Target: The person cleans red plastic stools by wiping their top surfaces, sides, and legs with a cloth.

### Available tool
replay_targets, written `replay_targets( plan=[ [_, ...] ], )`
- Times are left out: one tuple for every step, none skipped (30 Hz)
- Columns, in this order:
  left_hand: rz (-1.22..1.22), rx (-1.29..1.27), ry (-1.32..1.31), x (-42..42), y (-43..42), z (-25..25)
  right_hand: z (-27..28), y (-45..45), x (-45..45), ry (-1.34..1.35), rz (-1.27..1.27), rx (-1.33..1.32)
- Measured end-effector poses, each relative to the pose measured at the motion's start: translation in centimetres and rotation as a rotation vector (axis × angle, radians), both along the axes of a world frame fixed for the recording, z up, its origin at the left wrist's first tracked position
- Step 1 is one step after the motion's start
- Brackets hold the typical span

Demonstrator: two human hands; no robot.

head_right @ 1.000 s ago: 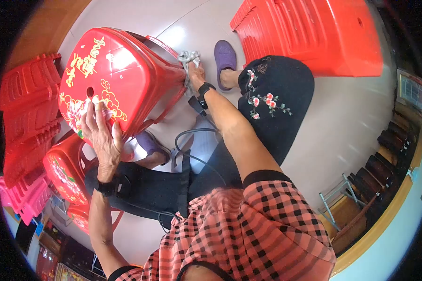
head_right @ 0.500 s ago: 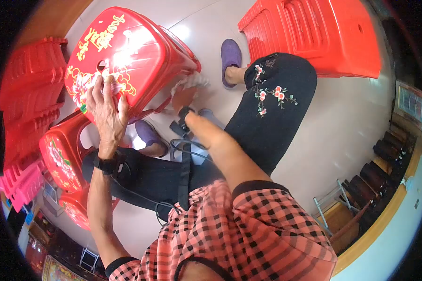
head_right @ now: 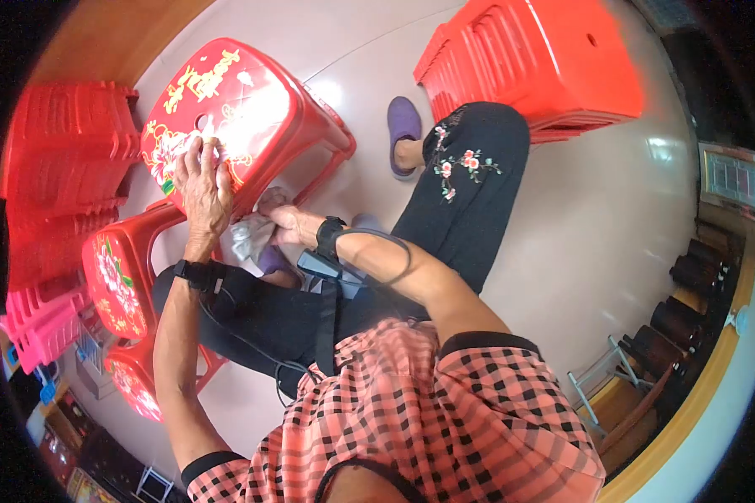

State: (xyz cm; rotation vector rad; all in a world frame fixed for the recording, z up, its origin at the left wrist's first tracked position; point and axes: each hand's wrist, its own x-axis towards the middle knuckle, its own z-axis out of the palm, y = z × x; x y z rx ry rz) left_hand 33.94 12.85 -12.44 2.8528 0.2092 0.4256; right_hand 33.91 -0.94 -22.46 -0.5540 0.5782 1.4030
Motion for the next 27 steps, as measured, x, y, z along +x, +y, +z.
replay_targets(
  plan=[
    [0.005,0.005,0.002,-0.1,-0.1,-0.1,1.0,-0.7,0.1,-0.006,-0.050,0.073],
    [0.010,0.010,0.006,-0.2,-0.1,-0.1,1.5,-1.1,0.2,-0.011,-0.100,0.146],
    [0.003,0.022,0.016,-0.3,0.0,0.0,1.7,-1.7,0.4,0.043,-0.166,0.207],
    [0.002,0.027,0.023,-0.2,0.1,0.0,1.7,-2.2,0.8,0.004,-0.249,0.167],
    [0.001,0.031,0.033,-0.3,0.1,-0.1,1.7,-3.0,1.2,-0.033,-0.333,0.125],
    [0.000,0.033,0.043,-0.3,0.1,-0.1,2.7,-4.1,1.9,-0.068,-0.416,0.082],
    [-0.012,0.032,0.044,-0.3,0.2,0.1,4.8,-5.5,3.4,-0.141,-0.468,0.010],
    [-0.027,0.037,0.039,-0.3,0.4,0.0,5.4,-6.6,5.1,-0.256,-0.532,-0.050],
    [-0.040,0.041,0.033,-0.3,0.5,-0.1,5.8,-7.4,7.4,-0.299,-0.552,-0.195],
    [-0.051,0.046,0.028,-0.3,0.6,-0.2,3.7,-8.5,10.1,-0.393,-0.520,-0.228],
    [-0.056,0.086,0.005,-0.3,0.6,-0.4,3.3,-8.8,12.8,-0.523,-0.503,-0.301],
    [-0.068,0.066,0.013,-0.2,0.5,-0.2,1.2,-8.8,15.5,-0.613,-0.399,-0.367],
    [-0.076,0.051,0.018,-0.2,0.5,0.1,0.5,-8.8,17.4,-0.685,-0.286,-0.377],
    [-0.079,0.037,0.026,-0.2,0.5,0.4,0.2,-8.7,18.5,-0.755,-0.168,-0.385],
    [-0.068,-0.015,-0.020,-0.4,0.5,0.4,0.0,-8.4,18.9,-0.944,-0.060,-0.397],
    [0.027,-0.013,-0.042,-0.6,0.7,0.5,-0.7,-8.1,19.4,-1.132,0.050,-0.408],
    [0.122,-0.014,-0.062,-0.9,0.9,0.7,-2.9,-6.8,19.8,-1.149,0.039,-0.595],
    [0.214,-0.017,-0.078,-1.6,1.1,0.8,-2.5,-6.9,19.4,-1.145,0.039,-0.555],
    [0.278,-0.114,-0.021,-2.3,1.4,1.1,-1.8,-7.4,18.7,-1.140,0.038,-0.517],
    [0.262,-0.101,0.016,-2.4,1.5,1.1,-0.8,-7.6,18.3,-1.139,0.036,-0.479],
    [0.249,-0.087,0.052,-2.4,1.4,1.5,-2.6,-7.0,17.8,-1.214,0.051,-0.579],
    [0.238,-0.071,0.088,-2.6,1.6,1.8,-2.3,-6.7,16.4,-1.231,0.031,-0.632],
    [0.087,-0.194,0.011,-1.7,2.6,1.0,-2.0,-6.3,14.7,-1.194,0.018,-0.686],
    [0.017,-0.192,0.064,-0.5,2.1,1.6,-0.6,-6.2,12.9,-1.156,0.006,-0.742],
    [-0.045,-0.151,0.035,0.4,1.3,2.0,1.2,-6.3,11.2,-1.117,-0.006,-0.802],
    [-0.108,-0.112,0.005,1.2,0.5,2.2,1.9,-6.5,10.0,-1.082,-0.059,-0.832],
    [-0.147,-0.110,0.009,1.9,0.2,2.3,2.5,-6.7,8.9,-1.047,-0.113,-0.861]
  ],
)
